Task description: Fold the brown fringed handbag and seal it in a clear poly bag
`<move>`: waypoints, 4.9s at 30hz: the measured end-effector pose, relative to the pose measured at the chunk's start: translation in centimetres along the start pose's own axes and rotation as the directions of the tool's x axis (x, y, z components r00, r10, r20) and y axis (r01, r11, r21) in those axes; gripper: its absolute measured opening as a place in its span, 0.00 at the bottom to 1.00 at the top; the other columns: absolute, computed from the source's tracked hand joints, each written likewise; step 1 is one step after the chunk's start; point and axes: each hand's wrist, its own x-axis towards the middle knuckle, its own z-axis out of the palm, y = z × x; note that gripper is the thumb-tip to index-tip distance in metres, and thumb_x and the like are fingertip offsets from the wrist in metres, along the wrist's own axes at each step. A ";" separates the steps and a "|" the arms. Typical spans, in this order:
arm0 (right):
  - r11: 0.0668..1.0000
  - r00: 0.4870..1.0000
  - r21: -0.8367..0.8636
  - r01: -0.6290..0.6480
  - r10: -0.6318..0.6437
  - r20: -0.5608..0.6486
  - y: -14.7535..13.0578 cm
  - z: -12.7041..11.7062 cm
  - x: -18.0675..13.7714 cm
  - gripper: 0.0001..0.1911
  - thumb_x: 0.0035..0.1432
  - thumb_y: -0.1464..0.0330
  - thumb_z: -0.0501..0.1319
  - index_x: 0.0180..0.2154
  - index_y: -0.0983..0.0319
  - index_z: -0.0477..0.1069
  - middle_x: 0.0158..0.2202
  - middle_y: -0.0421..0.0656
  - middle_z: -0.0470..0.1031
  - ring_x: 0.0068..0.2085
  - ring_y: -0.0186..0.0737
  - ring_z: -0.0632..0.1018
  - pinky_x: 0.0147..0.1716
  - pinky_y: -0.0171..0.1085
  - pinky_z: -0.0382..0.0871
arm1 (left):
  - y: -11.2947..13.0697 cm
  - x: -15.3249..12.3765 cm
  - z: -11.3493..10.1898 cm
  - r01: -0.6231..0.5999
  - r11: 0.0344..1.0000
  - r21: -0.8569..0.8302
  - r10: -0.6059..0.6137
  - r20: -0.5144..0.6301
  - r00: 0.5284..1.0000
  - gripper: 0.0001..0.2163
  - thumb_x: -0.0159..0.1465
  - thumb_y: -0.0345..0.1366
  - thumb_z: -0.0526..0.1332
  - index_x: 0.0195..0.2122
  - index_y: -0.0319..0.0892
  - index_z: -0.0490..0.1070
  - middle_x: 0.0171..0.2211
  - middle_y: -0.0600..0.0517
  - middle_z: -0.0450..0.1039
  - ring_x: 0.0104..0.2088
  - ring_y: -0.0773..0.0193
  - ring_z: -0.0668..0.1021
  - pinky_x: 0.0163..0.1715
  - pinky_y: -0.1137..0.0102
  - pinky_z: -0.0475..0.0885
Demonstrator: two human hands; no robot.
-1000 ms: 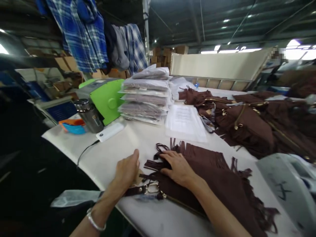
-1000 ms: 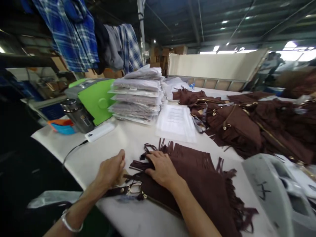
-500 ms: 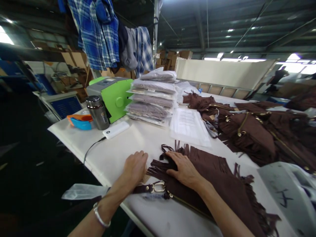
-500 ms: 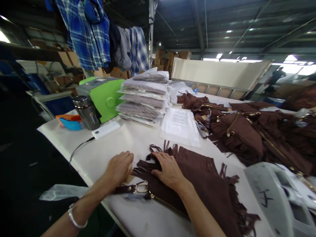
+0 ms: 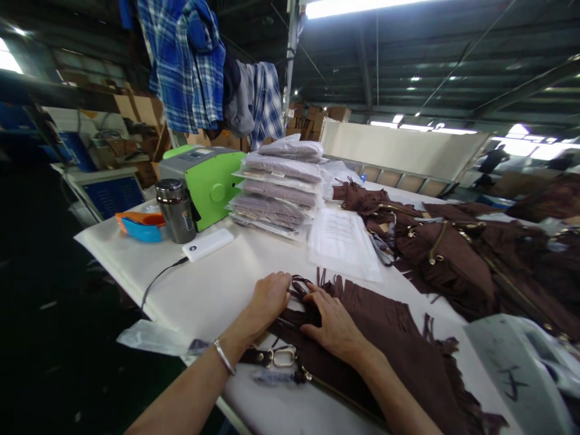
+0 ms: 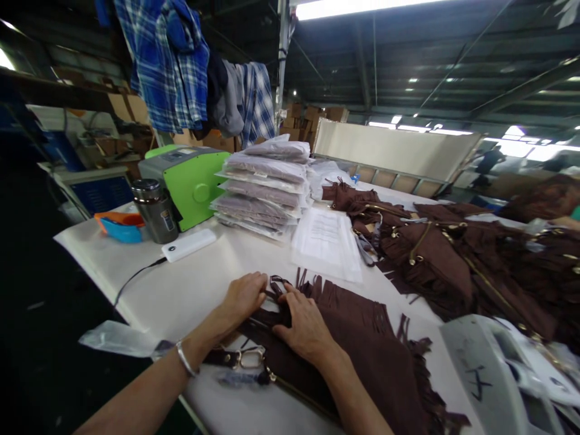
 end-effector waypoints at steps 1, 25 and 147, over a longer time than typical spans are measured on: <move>1.000 1.000 0.003 0.000 0.000 0.008 0.0 -0.1 0.0 0.23 0.52 0.65 0.63 0.50 0.59 0.67 0.66 0.49 0.58 0.64 0.47 0.61 0.59 0.46 0.54 | -1.1 0.1 -0.2 0.024 1.000 0.014 -0.024 0.000 1.000 0.07 0.63 0.28 0.55 0.40 0.45 0.69 0.40 0.50 0.74 0.42 0.60 0.76 0.41 0.68 0.69; 0.998 0.999 0.019 0.052 -0.052 0.002 0.5 0.2 0.2 0.18 0.52 0.63 0.65 0.47 0.55 0.73 0.61 0.45 0.66 0.62 0.47 0.63 0.58 0.48 0.54 | -8.2 2.0 -0.7 -0.463 0.884 0.069 0.468 -0.103 0.878 0.11 0.62 0.22 0.55 0.37 0.43 0.73 0.50 0.46 0.72 0.55 0.54 0.69 0.53 0.58 0.64; 0.992 0.977 0.042 0.123 -0.113 -0.183 1.6 0.9 0.4 0.20 0.58 0.69 0.62 0.53 0.61 0.70 0.56 0.49 0.70 0.56 0.47 0.69 0.56 0.46 0.61 | -6.2 -8.7 -4.1 -0.064 0.996 -0.055 0.071 0.133 0.988 0.07 0.58 0.36 0.58 0.37 0.45 0.68 0.38 0.52 0.71 0.41 0.58 0.73 0.40 0.68 0.64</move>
